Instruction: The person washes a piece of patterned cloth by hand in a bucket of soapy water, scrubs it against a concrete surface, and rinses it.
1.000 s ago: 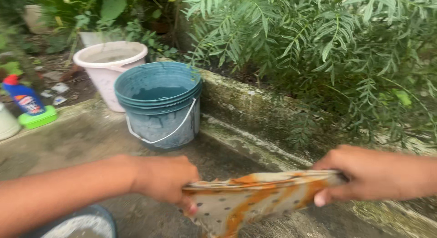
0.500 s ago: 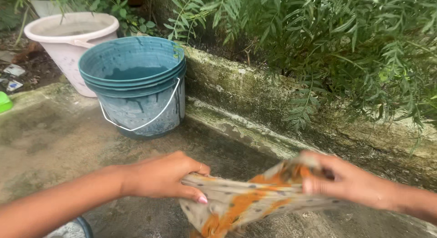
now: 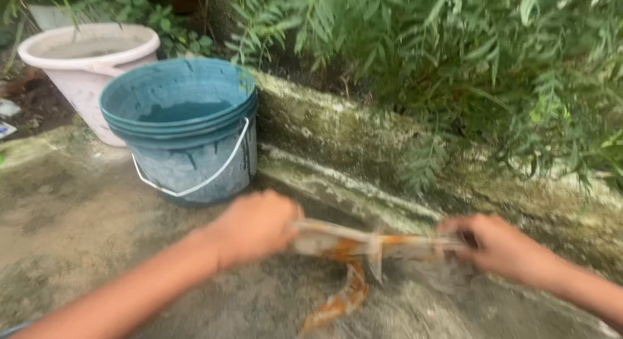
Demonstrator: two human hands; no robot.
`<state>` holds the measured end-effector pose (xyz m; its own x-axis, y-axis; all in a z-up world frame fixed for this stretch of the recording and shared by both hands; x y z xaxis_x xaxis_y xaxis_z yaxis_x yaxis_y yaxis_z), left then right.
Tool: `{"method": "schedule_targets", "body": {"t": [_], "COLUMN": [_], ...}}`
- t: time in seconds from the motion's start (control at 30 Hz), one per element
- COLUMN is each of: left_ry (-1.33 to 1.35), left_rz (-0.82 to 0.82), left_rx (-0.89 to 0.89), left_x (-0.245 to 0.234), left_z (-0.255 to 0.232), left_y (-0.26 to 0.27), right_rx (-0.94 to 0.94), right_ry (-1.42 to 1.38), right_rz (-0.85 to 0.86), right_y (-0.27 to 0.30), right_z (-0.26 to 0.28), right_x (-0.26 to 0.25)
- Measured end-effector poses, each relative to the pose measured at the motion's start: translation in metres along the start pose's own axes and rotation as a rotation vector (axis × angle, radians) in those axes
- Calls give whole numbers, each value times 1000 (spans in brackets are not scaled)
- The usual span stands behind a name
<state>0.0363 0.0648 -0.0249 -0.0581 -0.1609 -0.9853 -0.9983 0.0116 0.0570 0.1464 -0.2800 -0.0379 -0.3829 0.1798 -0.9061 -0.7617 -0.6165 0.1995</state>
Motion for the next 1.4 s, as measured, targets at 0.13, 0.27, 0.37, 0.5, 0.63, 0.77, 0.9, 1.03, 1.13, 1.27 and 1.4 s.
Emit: {"method": "schedule_targets", "body": {"t": [0.13,0.27,0.37,0.5,0.63,0.77,0.9,1.03,1.13,1.27,1.4], "left_ry": [630,1326,1515,638,430,411,441,997,1138,781,-32], "left_rz": [4,249,395,23,329,570,508,501,438,272,239], "left_rx": [-89,-78,-189,40,151,62,91,201,87,120,-26], "left_x": [7,10,18,-4,-40,-75,-72,-50,-31,-35,-56], "left_z": [12,-5,-28,-21,-11,1,0,-3,-14,-28,-23], "left_y": [-34,-40,-40,-48,-30,-5,-2,-9,-13,-9,0], "right_rx": [-31,99,153,33,-50,-246,-336,-206,-164,-247,-169], "right_ry": [-347,-1139,-1233,-1050,-433,-315,-613,-1173,-1100,-1269,-594], "right_rz": [-130,-308,-400,-351,-44,348,334,42,-24,-215,-314], "right_y": [-2,12,13,10,17,18,26,38,28,23,32], "right_z": [2,31,46,44,21,-26,-55,-53,-39,-19,8], "right_x": [-25,-41,-36,-44,-78,-95,-78,-35,0,4,-38]}}
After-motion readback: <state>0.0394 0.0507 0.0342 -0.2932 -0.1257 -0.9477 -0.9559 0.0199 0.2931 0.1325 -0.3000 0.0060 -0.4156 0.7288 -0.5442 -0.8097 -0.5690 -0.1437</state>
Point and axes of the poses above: each hand's wrist, its own y-axis away from the middle knuckle, its own x-axis out of the palm, z = x × y, the point moved 1 cm from there along -y, towards the middle knuckle, and after that the axes turned 13 degrees about -x, right-handed, at the moved point
